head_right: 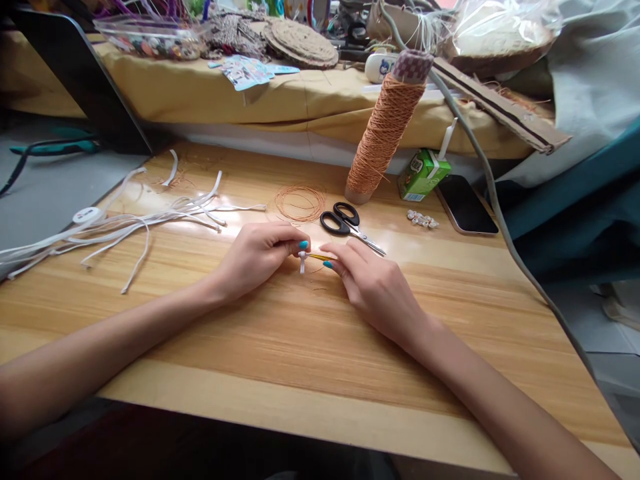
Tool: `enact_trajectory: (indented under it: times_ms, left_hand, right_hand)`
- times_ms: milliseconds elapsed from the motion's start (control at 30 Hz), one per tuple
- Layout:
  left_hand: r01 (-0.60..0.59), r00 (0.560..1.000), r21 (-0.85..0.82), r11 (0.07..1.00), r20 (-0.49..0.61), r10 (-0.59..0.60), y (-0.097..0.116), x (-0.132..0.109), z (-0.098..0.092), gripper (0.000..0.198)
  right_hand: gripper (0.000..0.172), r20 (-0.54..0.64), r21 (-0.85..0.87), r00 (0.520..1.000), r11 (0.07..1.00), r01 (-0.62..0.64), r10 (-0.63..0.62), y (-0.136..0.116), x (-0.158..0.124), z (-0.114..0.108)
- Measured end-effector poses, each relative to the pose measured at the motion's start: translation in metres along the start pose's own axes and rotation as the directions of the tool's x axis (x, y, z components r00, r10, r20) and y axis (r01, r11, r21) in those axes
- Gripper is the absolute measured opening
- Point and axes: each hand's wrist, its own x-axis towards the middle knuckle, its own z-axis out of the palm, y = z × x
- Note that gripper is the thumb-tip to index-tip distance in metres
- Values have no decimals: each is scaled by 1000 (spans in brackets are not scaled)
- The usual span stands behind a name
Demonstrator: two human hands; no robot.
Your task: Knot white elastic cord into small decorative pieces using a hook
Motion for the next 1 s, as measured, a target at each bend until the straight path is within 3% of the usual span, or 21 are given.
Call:
enact_trajectory:
  times_ms: [200,333,500,667,833,1000]
  left_hand:
    - [-51,999,49,998,-8,51,2,0,0,16]
    - [-66,998,60,996,-10,67,2,0,0,15]
    - [-86,996,75,994,-24,88,2,-1,1,17]
    - [-103,994,83,991,-32,106,2,-3,2,17]
    - [-117,991,79,990,-50,121,2,-2,2,18]
    - [-123,991,68,990,-41,126,3,-3,2,17]
  right_hand:
    - [13,34,147,999,989,-29,24,0,-4,4]
    - [7,-34,-14,995,996,90,-90,0,-6,5]
    - [17,-56,-238,957,935,264,-284,0,-5,4]
    - [19,-1,-330,946,893,305,-324,5,-5,4]
    - [19,11,-400,900,823,403,-435,8,-6,5]
    - [20,5,-448,895,799,401,-446,7,-4,2]
